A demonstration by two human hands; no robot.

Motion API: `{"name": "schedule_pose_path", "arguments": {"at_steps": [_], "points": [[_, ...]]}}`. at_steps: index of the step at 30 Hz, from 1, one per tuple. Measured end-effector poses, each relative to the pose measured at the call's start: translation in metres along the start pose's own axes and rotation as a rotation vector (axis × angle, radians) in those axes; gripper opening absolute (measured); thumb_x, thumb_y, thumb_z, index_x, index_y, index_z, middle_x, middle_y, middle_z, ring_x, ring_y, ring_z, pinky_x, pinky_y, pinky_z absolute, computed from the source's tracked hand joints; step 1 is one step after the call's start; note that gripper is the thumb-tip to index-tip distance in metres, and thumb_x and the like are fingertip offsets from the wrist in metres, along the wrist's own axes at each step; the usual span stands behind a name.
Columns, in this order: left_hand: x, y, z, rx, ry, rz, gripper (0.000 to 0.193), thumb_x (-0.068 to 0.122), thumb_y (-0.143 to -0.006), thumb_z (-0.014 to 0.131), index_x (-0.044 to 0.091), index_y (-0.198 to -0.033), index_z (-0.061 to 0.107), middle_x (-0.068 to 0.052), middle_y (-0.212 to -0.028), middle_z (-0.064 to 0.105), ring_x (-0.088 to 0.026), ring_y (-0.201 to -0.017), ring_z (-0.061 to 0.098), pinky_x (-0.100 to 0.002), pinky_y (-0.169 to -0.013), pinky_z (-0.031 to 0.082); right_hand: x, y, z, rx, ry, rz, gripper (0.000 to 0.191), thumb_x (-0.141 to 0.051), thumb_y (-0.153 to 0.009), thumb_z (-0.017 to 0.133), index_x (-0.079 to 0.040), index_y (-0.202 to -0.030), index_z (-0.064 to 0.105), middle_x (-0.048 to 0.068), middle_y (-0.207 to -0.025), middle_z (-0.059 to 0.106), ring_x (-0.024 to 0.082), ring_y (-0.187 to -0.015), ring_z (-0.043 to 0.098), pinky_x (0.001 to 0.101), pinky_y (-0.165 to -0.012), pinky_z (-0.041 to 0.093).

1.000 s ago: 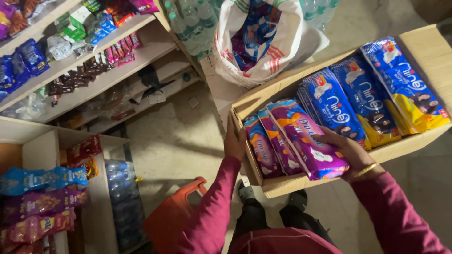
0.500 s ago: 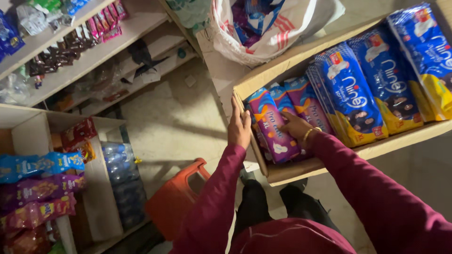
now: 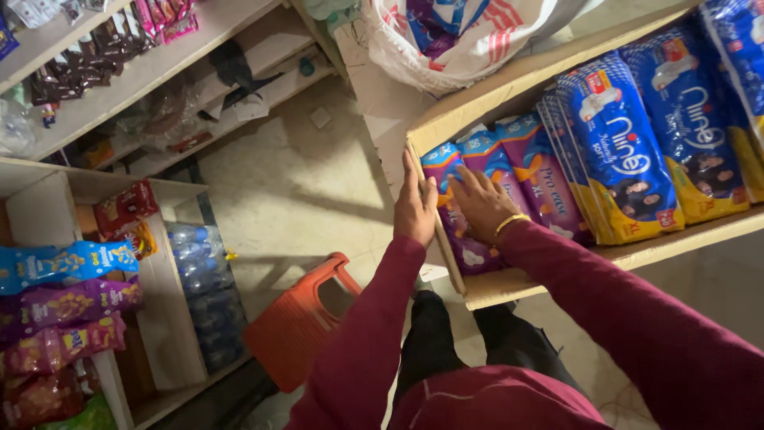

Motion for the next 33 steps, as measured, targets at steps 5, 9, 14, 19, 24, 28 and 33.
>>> {"name": "schedule_pose_path", "arguments": {"at_steps": [5, 9, 14, 19, 24, 28, 33], "points": [[0.003, -0.005, -0.001, -0.024, 0.078, 0.001, 0.067, 0.017, -0.108, 0.050, 0.004, -0.165, 0.017, -0.022, -0.168, 0.033, -0.035, -0.153, 0.041, -0.038, -0.119, 0.042, -0.012, -0.041, -0.005, 0.015, 0.295, -0.144, 0.119, -0.043, -0.062, 0.093, -0.004, -0.155, 0.031, 0.024, -0.163, 0.028, 0.040, -0.151, 0.027, 0.0538, -0.117, 0.033], [0.001, -0.010, 0.003, -0.061, 0.127, -0.084, 0.070, 0.015, -0.105, 0.049, 0.004, -0.165, 0.014, -0.020, -0.170, 0.029, -0.034, -0.154, 0.038, -0.038, -0.120, 0.039, 0.003, -0.067, 0.013, 0.017, 0.137, -0.177, 0.120, -0.054, -0.068, 0.086, 0.006, -0.154, 0.029, 0.031, -0.162, 0.025, 0.042, -0.151, 0.026, 0.0541, -0.117, 0.031], [-0.004, -0.013, 0.002, -0.073, 0.092, -0.077, 0.071, 0.018, -0.106, 0.048, 0.004, -0.166, 0.013, -0.020, -0.169, 0.032, -0.036, -0.152, 0.041, -0.039, -0.118, 0.042, 0.012, -0.073, 0.030, 0.070, 0.170, -0.224, 0.116, -0.064, -0.070, 0.076, 0.005, -0.152, 0.033, 0.027, -0.163, 0.028, 0.040, -0.152, 0.028, 0.0520, -0.120, 0.028], [-0.014, -0.013, 0.005, -0.076, 0.015, -0.140, 0.069, 0.021, -0.106, 0.051, 0.004, -0.164, 0.018, -0.023, -0.165, 0.037, -0.037, -0.147, 0.045, -0.040, -0.115, 0.044, 0.010, -0.079, 0.034, 0.047, 0.234, -0.227, 0.116, -0.069, -0.070, 0.074, 0.001, -0.153, 0.034, 0.026, -0.163, 0.028, 0.040, -0.151, 0.028, 0.0559, -0.119, 0.027], [-0.005, -0.011, -0.002, -0.038, 0.045, -0.083, 0.069, 0.018, -0.107, 0.050, 0.002, -0.164, 0.017, -0.023, -0.166, 0.036, -0.037, -0.150, 0.043, -0.040, -0.118, 0.042, -0.003, -0.048, 0.032, -0.193, 0.416, -0.358, 0.118, -0.068, -0.069, 0.080, 0.000, -0.151, 0.029, 0.027, -0.161, 0.022, 0.045, -0.150, 0.020, 0.0602, -0.118, 0.020], [0.002, -0.008, -0.008, -0.004, 0.093, 0.036, 0.068, 0.013, -0.107, 0.049, 0.002, -0.165, 0.015, -0.023, -0.169, 0.033, -0.037, -0.154, 0.040, -0.039, -0.120, 0.041, -0.003, -0.018, 0.043, -0.434, 0.444, -0.348, 0.133, -0.067, -0.061, 0.086, -0.001, -0.156, 0.021, 0.023, -0.167, 0.012, 0.040, -0.156, 0.011, 0.0565, -0.121, 0.017], [-0.012, -0.008, -0.002, -0.010, 0.046, -0.044, 0.067, 0.014, -0.107, 0.054, 0.002, -0.164, 0.020, -0.022, -0.166, 0.035, -0.038, -0.152, 0.041, -0.040, -0.119, 0.043, 0.009, -0.023, 0.074, -0.428, 0.453, -0.317, 0.127, -0.065, -0.067, 0.083, 0.000, -0.156, 0.021, 0.024, -0.165, 0.014, 0.041, -0.155, 0.011, 0.0614, -0.121, 0.016]]}}
Point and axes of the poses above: each hand's wrist, its own y-axis away from the middle knuckle, its own z-axis out of the palm, x = y × z, the point moved 7 cm from there along -y, towards the middle knuckle
